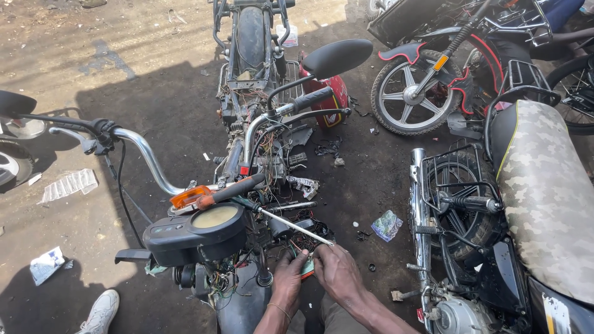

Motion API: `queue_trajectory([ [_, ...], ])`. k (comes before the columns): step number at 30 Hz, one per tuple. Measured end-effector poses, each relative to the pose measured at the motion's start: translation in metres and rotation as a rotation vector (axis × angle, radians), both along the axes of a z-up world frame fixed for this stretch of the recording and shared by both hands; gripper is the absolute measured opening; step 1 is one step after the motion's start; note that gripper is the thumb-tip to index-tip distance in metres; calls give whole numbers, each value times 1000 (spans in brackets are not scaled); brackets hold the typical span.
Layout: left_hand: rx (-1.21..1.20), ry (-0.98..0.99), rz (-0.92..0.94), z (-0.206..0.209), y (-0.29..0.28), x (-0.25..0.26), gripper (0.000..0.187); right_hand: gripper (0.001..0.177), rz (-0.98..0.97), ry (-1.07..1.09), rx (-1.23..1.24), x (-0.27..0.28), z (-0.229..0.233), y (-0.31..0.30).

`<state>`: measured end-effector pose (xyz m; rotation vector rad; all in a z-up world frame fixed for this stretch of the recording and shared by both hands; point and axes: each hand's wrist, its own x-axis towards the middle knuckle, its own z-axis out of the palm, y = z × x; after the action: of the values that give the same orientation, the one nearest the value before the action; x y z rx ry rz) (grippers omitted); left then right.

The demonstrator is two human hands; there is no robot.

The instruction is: The person repairs the electrical wiring on a motorcycle's handlebar area. They use pliers to strip wires and a screwdriver to tighten connections on an orange electrical component, likely a switch or connector.

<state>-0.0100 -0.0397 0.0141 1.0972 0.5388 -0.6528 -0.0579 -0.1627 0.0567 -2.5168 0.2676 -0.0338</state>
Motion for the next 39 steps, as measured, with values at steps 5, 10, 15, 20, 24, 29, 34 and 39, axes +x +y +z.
queue_trajectory([
  [5,183,0,-58,15,1,4,9,13,23,-54,-75,-3,-15,5],
  [10,478,-59,-231,19,-1,7,17,13,11,-93,-135,-5,-23,5],
  [15,544,-40,-279,29,-2,10,22,20,19,-55,-293,-10,-21,12],
  [20,367,-108,-152,-6,-1,7,21,21,-63,15,-252,-10,-20,20],
  [24,-1,87,-17,4,1,3,8,20,-133,96,-206,-6,-22,17],
  [29,12,-8,-20,-14,2,2,7,19,-80,72,-200,-7,-20,21],
  [34,221,-22,-189,19,15,6,10,16,39,76,-361,2,-43,20],
  [39,715,-681,-1257,-261,45,56,63,20,359,314,-528,35,-45,16],
])
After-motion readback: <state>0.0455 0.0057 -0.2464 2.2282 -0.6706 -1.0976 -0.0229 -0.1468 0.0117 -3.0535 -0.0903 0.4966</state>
